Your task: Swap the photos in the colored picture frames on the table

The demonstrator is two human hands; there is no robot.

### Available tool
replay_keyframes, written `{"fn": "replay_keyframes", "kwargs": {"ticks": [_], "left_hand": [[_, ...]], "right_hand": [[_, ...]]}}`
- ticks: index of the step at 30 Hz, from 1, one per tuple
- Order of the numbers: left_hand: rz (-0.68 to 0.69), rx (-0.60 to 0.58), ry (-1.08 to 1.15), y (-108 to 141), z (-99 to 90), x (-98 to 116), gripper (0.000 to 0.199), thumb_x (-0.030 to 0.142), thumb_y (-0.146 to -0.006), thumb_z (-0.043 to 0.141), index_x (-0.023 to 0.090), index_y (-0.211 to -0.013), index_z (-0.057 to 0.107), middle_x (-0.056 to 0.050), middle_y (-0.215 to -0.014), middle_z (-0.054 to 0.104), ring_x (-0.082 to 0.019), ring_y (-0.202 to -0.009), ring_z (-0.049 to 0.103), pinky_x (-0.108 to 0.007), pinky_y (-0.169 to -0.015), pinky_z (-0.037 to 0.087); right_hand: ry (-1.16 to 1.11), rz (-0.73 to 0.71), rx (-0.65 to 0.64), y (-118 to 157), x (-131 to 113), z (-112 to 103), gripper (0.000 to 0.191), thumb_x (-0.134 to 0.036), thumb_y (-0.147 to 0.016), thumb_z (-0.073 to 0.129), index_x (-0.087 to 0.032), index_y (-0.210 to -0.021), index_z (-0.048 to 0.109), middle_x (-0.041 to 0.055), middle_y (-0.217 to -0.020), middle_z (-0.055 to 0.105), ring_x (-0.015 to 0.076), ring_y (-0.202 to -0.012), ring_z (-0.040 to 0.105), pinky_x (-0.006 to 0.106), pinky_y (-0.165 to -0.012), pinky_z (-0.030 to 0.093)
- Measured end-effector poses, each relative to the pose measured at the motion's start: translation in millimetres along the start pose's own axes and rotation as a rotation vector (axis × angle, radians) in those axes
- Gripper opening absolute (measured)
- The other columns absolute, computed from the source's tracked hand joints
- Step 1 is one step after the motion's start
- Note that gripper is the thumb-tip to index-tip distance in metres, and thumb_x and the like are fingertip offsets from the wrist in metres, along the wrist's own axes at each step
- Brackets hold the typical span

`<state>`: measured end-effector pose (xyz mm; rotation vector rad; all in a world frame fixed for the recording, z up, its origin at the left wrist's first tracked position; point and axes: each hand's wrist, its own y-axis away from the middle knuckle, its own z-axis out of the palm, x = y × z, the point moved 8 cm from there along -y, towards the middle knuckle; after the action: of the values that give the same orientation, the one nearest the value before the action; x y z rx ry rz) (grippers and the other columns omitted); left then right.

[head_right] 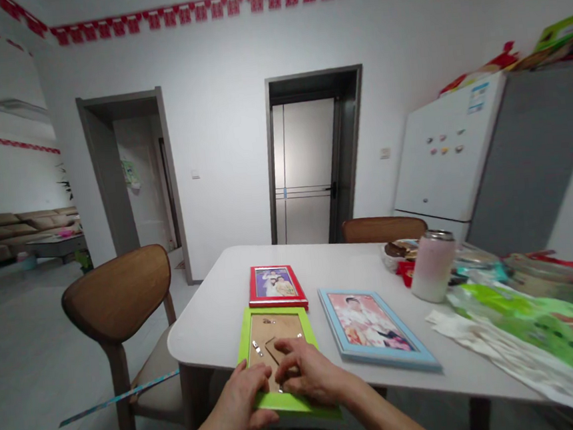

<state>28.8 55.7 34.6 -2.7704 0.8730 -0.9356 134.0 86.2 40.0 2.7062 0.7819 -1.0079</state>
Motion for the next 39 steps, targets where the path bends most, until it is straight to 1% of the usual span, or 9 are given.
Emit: {"fn": "replay_keyframes", "kwargs": {"ticks": [4, 8, 11, 16, 21, 26, 30, 34, 39], "left_hand": [[0.012, 0.002, -0.003, 0, 1.8, -1, 0.031, 0.026, -0.058, 0.069, 0.02, -0.082, 0.05, 0.002, -0.09, 0.057, -0.015, -0.089, 0.051, -0.034, -0.096, 0.022], [-0.012, -0.018, -0.003, -1, 7.1, -7, 0.036, 0.026, -0.055, 0.072, 0.02, -0.083, 0.051, -0.002, -0.108, 0.053, -0.018, -0.102, 0.046, -0.037, -0.099, 0.02], [-0.031, -0.003, 0.028, -1, 7.9, -11, 0.039, 0.022, -0.051, 0.074, 0.019, -0.083, 0.052, -0.006, -0.122, 0.044, -0.021, -0.114, 0.036, -0.038, -0.1, 0.02], [-0.082, 0.117, 0.205, -1, -1.1, -20, 0.058, 0.018, -0.054, 0.07, 0.016, -0.107, 0.044, -0.014, -0.135, 0.025, -0.024, -0.122, 0.025, -0.038, -0.1, 0.024], [-0.23, 0.353, 0.501, -11, -16.0, -39, 0.044, 0.02, -0.073, 0.049, 0.016, -0.115, 0.035, -0.011, -0.121, 0.046, -0.018, -0.112, 0.042, -0.032, -0.094, 0.032], [-0.345, 0.519, 0.844, -13, -34.7, -70, 0.036, 0.022, -0.075, 0.046, 0.018, -0.11, 0.037, -0.003, -0.088, 0.063, -0.016, -0.078, 0.06, -0.028, -0.069, 0.048], [-0.495, 0.538, 0.823, 6, -58.0, -114, 0.033, 0.018, -0.075, 0.047, 0.018, -0.107, 0.037, 0.001, -0.075, 0.063, -0.013, -0.062, 0.061, -0.023, -0.056, 0.048], [-0.588, 0.519, 0.675, 23, -76.5, -151, 0.03, 0.011, -0.077, 0.042, 0.016, -0.106, 0.036, 0.001, -0.072, 0.062, -0.012, -0.061, 0.061, -0.021, -0.055, 0.047], [-0.625, 0.441, 0.381, 28, -90.8, -169, 0.03, 0.013, -0.07, 0.049, 0.016, -0.099, 0.044, 0.0, -0.075, 0.062, -0.016, -0.069, 0.061, -0.023, -0.061, 0.045]], "right_hand": [[0.028, 0.003, 0.116, -3, -2, -1, 0.017, -0.025, -0.063, 0.054, -0.023, -0.074, 0.067, 0.0044, -0.119, 0.045, 0.0195, -0.111, 0.04, 0.032, -0.094, 0.028], [0.136, 0.084, 0.271, -5, 7, -10, 0.04, -0.026, -0.058, 0.057, -0.02, -0.097, 0.06, 0.009, -0.112, 0.051, 0.0206, -0.102, 0.047, 0.029, -0.087, 0.034], [0.239, 0.137, 0.328, -7, 10, -13, 0.039, -0.024, -0.058, 0.053, -0.018, -0.096, 0.06, 0.0084, -0.093, 0.06, 0.0201, -0.088, 0.053, 0.028, -0.079, 0.038], [0.257, 0.181, 0.359, -9, 7, -23, 0.04, -0.02, -0.056, 0.05, -0.016, -0.094, 0.062, 0.0093, -0.091, 0.062, 0.0202, -0.086, 0.054, 0.026, -0.076, 0.038], [0.279, 0.123, 0.429, -15, -13, -34, 0.033, -0.022, -0.059, 0.05, -0.017, -0.089, 0.063, 0.008, -0.089, 0.062, 0.0201, -0.086, 0.053, 0.027, -0.076, 0.038], [0.157, 0.011, 0.463, -21, -33, -31, 0.034, -0.031, -0.066, 0.049, -0.018, -0.096, 0.06, 0.0074, -0.095, 0.062, 0.0192, -0.087, 0.054, 0.028, -0.078, 0.039], [0.207, 0.153, 0.484, -7, 5, -41, 0.04, -0.034, -0.071, 0.043, -0.014, -0.103, 0.056, 0.011, -0.101, 0.06, 0.0197, -0.085, 0.056, 0.029, -0.075, 0.041], [0.394, 0.343, 0.437, 9, 55, -43, 0.046, -0.029, -0.069, 0.044, -0.007, -0.108, 0.052, 0.0167, -0.098, 0.06, 0.025, -0.089, 0.055, 0.034, -0.079, 0.039], [0.403, 0.388, 0.391, 9, 69, -37, 0.049, -0.019, -0.064, 0.043, -0.004, -0.11, 0.048, 0.0177, -0.096, 0.061, 0.0251, -0.09, 0.056, 0.032, -0.077, 0.039]]}}
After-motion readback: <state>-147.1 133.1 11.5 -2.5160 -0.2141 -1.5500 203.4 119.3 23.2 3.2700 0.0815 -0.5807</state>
